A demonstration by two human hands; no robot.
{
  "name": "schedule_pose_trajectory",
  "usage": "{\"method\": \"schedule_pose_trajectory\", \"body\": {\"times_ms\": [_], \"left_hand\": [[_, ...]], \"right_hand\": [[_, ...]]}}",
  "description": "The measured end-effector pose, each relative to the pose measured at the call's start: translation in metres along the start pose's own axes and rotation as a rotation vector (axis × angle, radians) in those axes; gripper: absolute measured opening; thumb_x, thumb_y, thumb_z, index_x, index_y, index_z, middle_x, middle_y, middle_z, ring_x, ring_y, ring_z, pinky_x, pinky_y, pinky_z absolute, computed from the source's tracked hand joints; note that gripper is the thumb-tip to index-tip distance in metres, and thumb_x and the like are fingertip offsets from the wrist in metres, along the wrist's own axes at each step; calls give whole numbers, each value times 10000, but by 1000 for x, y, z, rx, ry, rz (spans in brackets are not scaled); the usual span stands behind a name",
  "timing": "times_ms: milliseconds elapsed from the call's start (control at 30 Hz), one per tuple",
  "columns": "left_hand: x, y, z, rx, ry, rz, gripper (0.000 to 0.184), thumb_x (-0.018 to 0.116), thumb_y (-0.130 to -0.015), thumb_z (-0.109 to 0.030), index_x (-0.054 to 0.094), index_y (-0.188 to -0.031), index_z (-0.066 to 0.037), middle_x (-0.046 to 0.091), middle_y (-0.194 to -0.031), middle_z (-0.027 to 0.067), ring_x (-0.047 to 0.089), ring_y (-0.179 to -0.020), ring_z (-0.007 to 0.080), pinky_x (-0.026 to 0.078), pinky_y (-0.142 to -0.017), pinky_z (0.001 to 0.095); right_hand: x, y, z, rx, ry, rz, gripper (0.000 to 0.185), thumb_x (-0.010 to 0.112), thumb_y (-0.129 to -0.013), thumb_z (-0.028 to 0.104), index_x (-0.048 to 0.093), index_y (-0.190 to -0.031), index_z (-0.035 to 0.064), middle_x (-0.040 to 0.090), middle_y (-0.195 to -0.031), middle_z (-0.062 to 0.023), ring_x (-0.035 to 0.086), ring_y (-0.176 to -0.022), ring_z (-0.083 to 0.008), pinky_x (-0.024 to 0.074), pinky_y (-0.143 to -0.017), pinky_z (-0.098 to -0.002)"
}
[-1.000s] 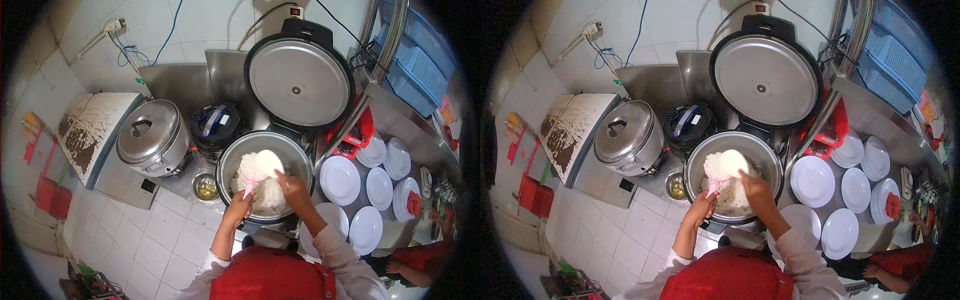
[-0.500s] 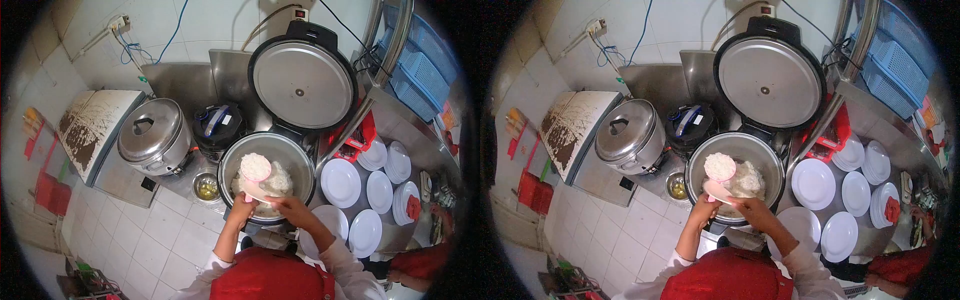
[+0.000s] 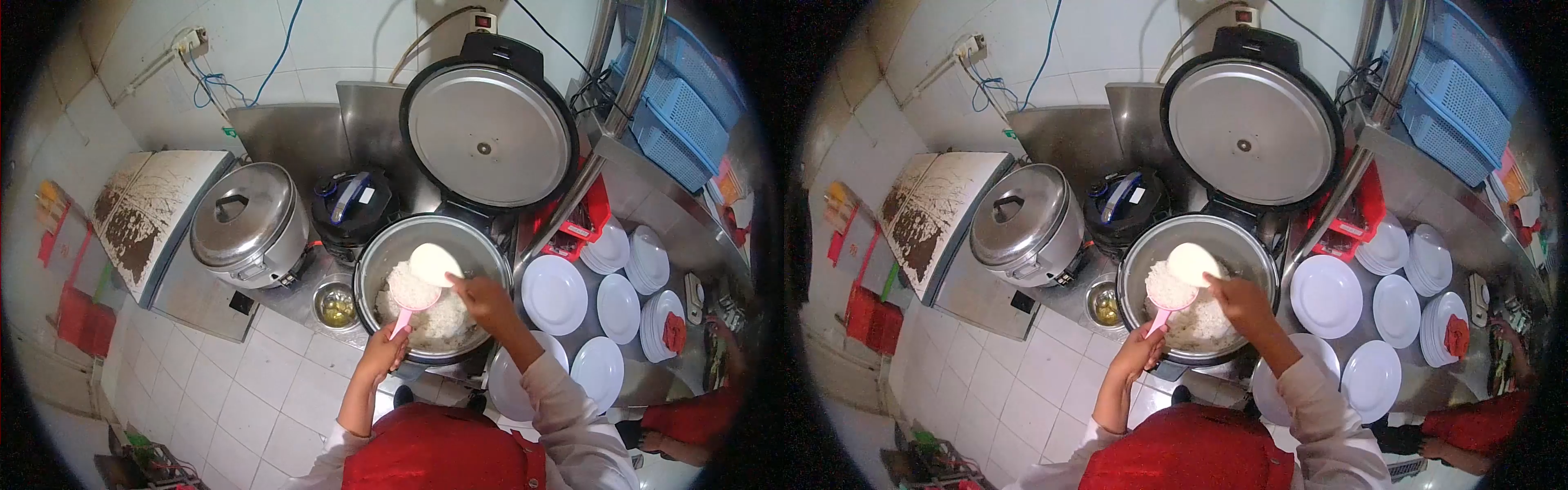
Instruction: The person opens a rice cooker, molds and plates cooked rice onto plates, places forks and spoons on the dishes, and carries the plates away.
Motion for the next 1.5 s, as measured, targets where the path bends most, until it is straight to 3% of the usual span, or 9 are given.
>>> {"method": "schedule_pose_trajectory", "body": {"times_ms": [33, 300, 567, 667, 767, 900, 1133, 1333, 1500], "left_hand": [[-1, 2, 3, 2, 2, -5, 205, 541, -908, -267, 524, -957, -69, 407, -558, -47, 308, -345, 43, 229, -304, 206], [-8, 4, -3, -2, -19, -49, 203, 533, -913, -260, 524, -964, -64, 405, -571, -50, 301, -360, 38, 225, -310, 201], [-1, 3, 8, -77, -2, -54, 184, 561, -897, -263, 503, -893, -89, 391, -543, -51, 315, -362, 43, 223, -306, 204], [-2, 1, 6, -52, -21, -9, 179, 563, -896, -261, 500, -895, -94, 396, -547, -50, 313, -361, 44, 222, -307, 204], [1, 4, 7, -69, -21, -8, 173, 560, -898, -257, 497, -909, -96, 399, -550, -49, 308, -360, 42, 217, -308, 203], [0, 4, 5, -66, 30, -39, 175, 554, -902, -258, 499, -876, -94, 400, -550, -47, 301, -357, 43, 215, -309, 202], [7, -7, 1, -46, -28, -59, 188, 547, -905, -265, 498, -872, -86, 415, -571, -35, 313, -357, 47, 226, -302, 208], [7, -14, 3, -29, 11, -32, 194, 539, -908, -269, 518, -948, -80, 421, -603, -38, 321, -364, 50, 236, -304, 205], [20, -11, -1, 3, -70, -62, 218, 523, -914, -252, 508, -985, -46, 418, -592, -30, 338, -366, 52, 239, -307, 212]], "right_hand": [[-3, -3, -4, 197, -59, 66, 302, 500, -891, 245, 598, -1146, 116, 612, -793, -168, 564, -695, -343, 436, -675, -428], [8, 12, 48, -124, -183, 4, 284, 506, -877, 213, 615, -1136, 177, 575, -696, -124, 581, -651, -309, 458, -634, -424], [-2, -16, 8, 94, -115, 6, 310, 450, -901, 210, 585, -1173, 147, 620, -818, -177, 587, -702, -333, 450, -632, -442], [11, -5, 31, -298, -230, -32, 315, 440, -904, 213, 578, -1178, 139, 618, -782, -181, 591, -712, -336, 459, -653, -445], [24, -28, -13, 123, 161, 165, 257, 512, -870, 172, 634, -1092, 133, 626, -782, -191, 617, -769, -322, 479, -700, -417], [-17, -26, 1, 247, -136, 5, 295, 480, -894, 247, 625, -1085, 76, 634, -932, -192, 616, -845, -335, 475, -758, -402], [18, 0, 50, 173, -508, 36, 271, 511, -894, 160, 599, -1120, 41, 634, -968, -202, 633, -826, -201, 456, -778, -293], [17, -10, 24, 127, -711, -232, 267, 540, -858, 137, 609, -1090, 22, 620, -996, -216, 631, -885, -291, 477, -771, -335], [13, 5, 52, 280, -407, -94, 260, 526, -878, 133, 612, -1106, 42, 620, -959, -237, 632, -902, -309, 475, -778, -349]]}}
Point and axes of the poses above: each hand's wrist, its own y-axis away from the middle knuckle, its own x-axis out of the palm, z = x × y, the point moved 3 cm from there along -y, towards the middle knuckle
